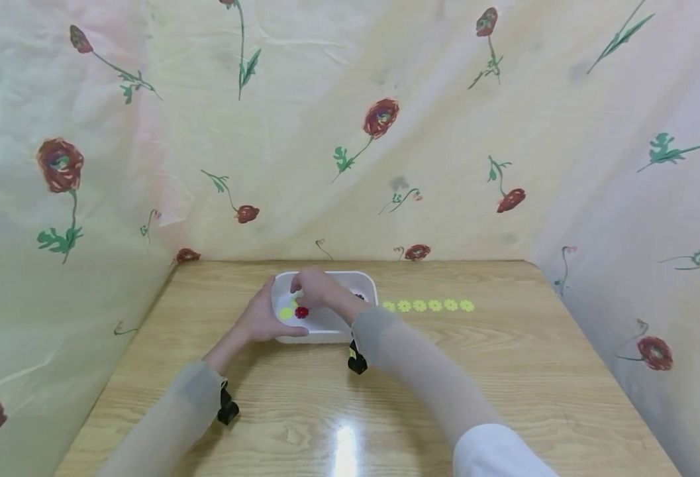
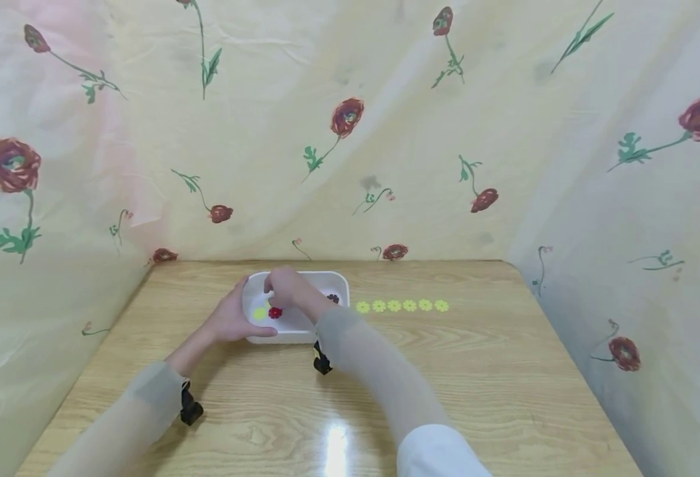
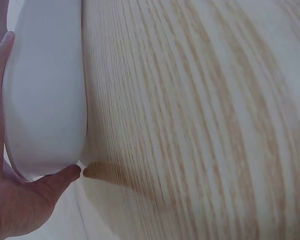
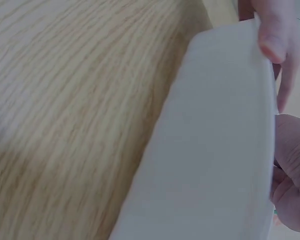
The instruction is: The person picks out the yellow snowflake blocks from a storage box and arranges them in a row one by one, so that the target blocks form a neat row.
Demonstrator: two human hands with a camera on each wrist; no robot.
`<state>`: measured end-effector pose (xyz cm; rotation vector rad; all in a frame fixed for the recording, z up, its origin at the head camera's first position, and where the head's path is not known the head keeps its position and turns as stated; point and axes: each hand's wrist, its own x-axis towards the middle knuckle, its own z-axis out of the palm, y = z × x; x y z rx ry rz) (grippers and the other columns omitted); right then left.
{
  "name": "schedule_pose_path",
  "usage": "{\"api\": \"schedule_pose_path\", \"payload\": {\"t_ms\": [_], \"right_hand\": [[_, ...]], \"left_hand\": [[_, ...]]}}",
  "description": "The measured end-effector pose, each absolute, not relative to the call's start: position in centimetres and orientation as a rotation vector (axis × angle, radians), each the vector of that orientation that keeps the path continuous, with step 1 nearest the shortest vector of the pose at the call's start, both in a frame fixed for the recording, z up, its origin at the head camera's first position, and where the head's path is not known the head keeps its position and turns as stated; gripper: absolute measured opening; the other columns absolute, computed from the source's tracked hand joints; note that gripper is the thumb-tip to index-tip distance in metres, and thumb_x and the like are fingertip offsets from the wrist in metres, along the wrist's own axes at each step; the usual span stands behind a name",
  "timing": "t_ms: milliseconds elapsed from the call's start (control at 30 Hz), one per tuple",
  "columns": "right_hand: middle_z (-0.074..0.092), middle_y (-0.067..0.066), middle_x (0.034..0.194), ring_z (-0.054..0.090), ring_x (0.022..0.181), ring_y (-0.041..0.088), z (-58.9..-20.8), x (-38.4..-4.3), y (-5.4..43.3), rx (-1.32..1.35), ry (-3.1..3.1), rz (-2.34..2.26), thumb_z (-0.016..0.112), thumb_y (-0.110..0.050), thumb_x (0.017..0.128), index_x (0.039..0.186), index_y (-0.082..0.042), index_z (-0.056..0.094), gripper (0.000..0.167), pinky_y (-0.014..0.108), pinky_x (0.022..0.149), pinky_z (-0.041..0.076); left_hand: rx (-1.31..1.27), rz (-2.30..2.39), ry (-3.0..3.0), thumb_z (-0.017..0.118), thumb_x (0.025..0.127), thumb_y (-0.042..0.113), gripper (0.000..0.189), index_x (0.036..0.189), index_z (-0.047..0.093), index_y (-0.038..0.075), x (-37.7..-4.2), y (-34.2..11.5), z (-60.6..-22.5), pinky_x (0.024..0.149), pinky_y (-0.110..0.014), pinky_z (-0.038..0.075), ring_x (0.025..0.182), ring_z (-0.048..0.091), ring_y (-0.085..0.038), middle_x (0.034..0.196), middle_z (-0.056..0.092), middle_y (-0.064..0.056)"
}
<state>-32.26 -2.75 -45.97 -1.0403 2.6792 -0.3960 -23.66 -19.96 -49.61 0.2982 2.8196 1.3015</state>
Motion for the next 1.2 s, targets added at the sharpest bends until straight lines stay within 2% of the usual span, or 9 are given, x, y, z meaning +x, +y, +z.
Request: {"api": "schedule_pose_path", "payload": {"t_ms": [167,267,333,433,600,800,933,1033,1200], "right_hand": [[0.074,0.009,0.135,0.067,0.131,0.027,-46.9,-32.3,-3.1,-1.041,2.672,-0.329,0.075,-0.011,0.095,0.128,-0.008,0.075,0.033,0.037,0.113,0.053],[0.075,0.01,0.135,0.067,0.131,0.027,-47.1,-32.1,-3.4,-1.086,2.684,-0.261,0.076,-0.012,0.095,0.127,-0.008,0.076,0.033,0.037,0.114,0.052],[0.076,0.008,0.13,0.069,0.125,0.025,-47.2,-31.9,-3.5,-1.126,2.704,-0.196,0.077,-0.013,0.094,0.125,-0.009,0.077,0.031,0.034,0.112,0.053],[0.079,0.005,0.117,0.07,0.107,0.02,-47.6,-31.8,-3.8,-1.198,2.735,-0.11,0.078,-0.012,0.091,0.115,-0.011,0.08,0.024,0.029,0.1,0.056],[0.075,0.0,0.092,0.059,0.082,0.013,-48.2,-32.0,-4.1,-1.224,2.761,-0.115,0.075,-0.006,0.088,0.093,-0.012,0.079,0.009,0.021,0.077,0.051],[0.071,-0.001,0.076,0.057,0.069,0.011,-48.1,-32.0,-4.4,-1.155,2.763,-0.227,0.07,0.0,0.088,0.08,-0.012,0.077,0.016,0.017,0.061,0.046],[0.067,-0.002,0.071,0.056,0.062,0.009,-47.9,-32.0,-4.6,-1.096,2.757,-0.266,0.068,0.001,0.089,0.077,-0.011,0.075,0.018,0.016,0.055,0.046],[0.068,-0.001,0.071,0.056,0.06,0.009,-47.7,-31.9,-4.7,-1.059,2.75,-0.293,0.069,0.001,0.09,0.078,-0.011,0.073,0.017,0.017,0.053,0.047],[0.075,0.004,0.084,0.063,0.068,0.012,-47.6,-31.7,-4.7,-0.999,2.741,-0.353,0.075,0.002,0.087,0.09,-0.007,0.077,0.009,0.018,0.059,0.053]], "left_hand": [[0.355,1.356,2.814,0.104,0.062,0.049,0.126,0.16,0.032,0.013,-24.0,-20.0,-49.7,0.099,-0.049,0.059,0.122,0.061,-0.035,0.144,0.056,-0.01],[0.343,1.349,2.81,0.103,0.061,0.05,0.129,0.161,0.03,0.013,-24.0,-20.0,-49.7,0.1,-0.049,0.059,0.123,0.06,-0.034,0.145,0.055,-0.009],[0.332,1.342,2.805,0.103,0.062,0.05,0.131,0.163,0.028,0.013,-23.9,-20.0,-49.6,0.101,-0.05,0.058,0.124,0.059,-0.034,0.147,0.054,-0.009],[0.314,1.318,2.814,0.102,0.063,0.05,0.137,0.166,0.022,0.009,-23.8,-20.0,-49.5,0.104,-0.051,0.056,0.127,0.058,-0.036,0.151,0.052,-0.012],[0.29,1.274,2.834,0.101,0.064,0.052,0.144,0.168,0.015,0.004,-23.8,-20.0,-49.5,0.109,-0.054,0.053,0.13,0.057,-0.037,0.156,0.049,-0.017],[0.331,1.292,2.837,0.102,0.063,0.051,0.137,0.165,0.022,0.007,-24.0,-20.0,-49.7,0.105,-0.052,0.055,0.127,0.059,-0.035,0.15,0.054,-0.013],[0.349,1.301,2.836,0.103,0.062,0.051,0.134,0.164,0.026,0.009,-24.2,-20.1,-49.8,0.104,-0.05,0.056,0.126,0.06,-0.034,0.147,0.055,-0.01],[0.327,1.287,2.84,0.102,0.062,0.051,0.137,0.165,0.023,0.008,-24.2,-20.1,-49.8,0.105,-0.051,0.055,0.127,0.059,-0.035,0.149,0.054,-0.012],[0.283,1.269,2.829,0.102,0.063,0.051,0.144,0.168,0.015,0.004,-24.0,-20.1,-49.7,0.109,-0.054,0.053,0.132,0.056,-0.038,0.156,0.048,-0.018]]}}
